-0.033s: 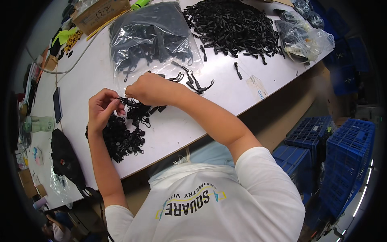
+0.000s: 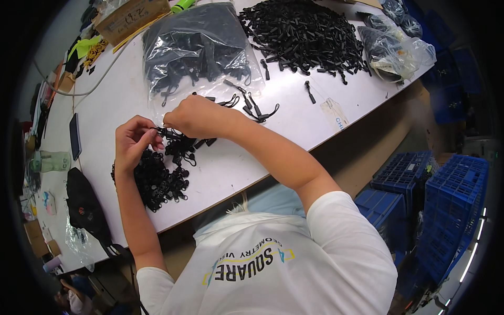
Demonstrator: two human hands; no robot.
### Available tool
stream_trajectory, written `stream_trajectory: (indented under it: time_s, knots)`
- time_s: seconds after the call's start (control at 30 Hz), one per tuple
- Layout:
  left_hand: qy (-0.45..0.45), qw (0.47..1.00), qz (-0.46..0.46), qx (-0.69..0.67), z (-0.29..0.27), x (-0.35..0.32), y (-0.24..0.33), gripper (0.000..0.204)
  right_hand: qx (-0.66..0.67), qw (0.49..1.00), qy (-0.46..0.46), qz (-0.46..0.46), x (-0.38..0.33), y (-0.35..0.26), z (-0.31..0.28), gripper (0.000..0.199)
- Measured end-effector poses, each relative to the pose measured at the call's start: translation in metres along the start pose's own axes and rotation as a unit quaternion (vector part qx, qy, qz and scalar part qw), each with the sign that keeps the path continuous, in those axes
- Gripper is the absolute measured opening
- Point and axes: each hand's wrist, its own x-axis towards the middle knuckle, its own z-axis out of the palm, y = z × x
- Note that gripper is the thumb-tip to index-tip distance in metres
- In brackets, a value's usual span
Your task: The person sits at a white table and repeatedly picks up small black plastic cable ties and black rubber bands. They thread the rubber bands onto the ties by hand and place the finished items into a pile on the table. The workspace contains large piles of raw materials and finished products.
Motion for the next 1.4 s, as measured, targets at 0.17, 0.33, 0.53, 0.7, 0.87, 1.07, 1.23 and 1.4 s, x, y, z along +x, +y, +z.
stream_trajectory:
  time_s: [0.17, 0.33, 0.53, 0.7, 0.87, 1.07, 1.23, 1.4]
  knots:
    - [0.039, 0.999, -0.002, 0.023, 0.003, 0.002, 0.001, 0.005, -0.043, 0.997, 0.043, -0.055, -0.002, 0.0, 0.008, 0.007]
    - [0.077, 0.997, -0.023, 0.021, 0.017, 0.002, 0.003, 0.006, -0.064, 0.998, -0.012, -0.02, -0.001, -0.008, 0.012, 0.006]
    - [0.111, 0.993, -0.029, 0.041, 0.017, 0.004, 0.001, 0.007, -0.033, 0.999, -0.015, 0.006, 0.0, -0.01, 0.01, 0.013]
    - [0.146, 0.988, -0.012, 0.04, 0.024, 0.004, 0.003, 0.007, -0.015, 0.999, 0.027, 0.009, 0.001, -0.007, 0.017, 0.021]
    - [0.173, 0.98, 0.016, 0.094, 0.025, 0.005, 0.0, 0.008, -0.003, 0.996, 0.086, -0.001, 0.001, -0.007, 0.029, 0.023]
    - [0.191, 0.974, 0.06, 0.103, 0.025, 0.005, -0.011, 0.008, -0.016, 0.99, 0.14, -0.001, 0.0, -0.007, 0.035, 0.023]
    - [0.197, 0.974, 0.06, 0.09, 0.025, 0.004, -0.006, 0.008, -0.039, 0.983, 0.177, -0.027, -0.002, -0.007, 0.032, 0.016]
    - [0.197, 0.974, 0.065, 0.091, 0.031, 0.004, -0.007, 0.008, -0.036, 0.984, 0.173, -0.029, -0.001, -0.005, 0.036, 0.013]
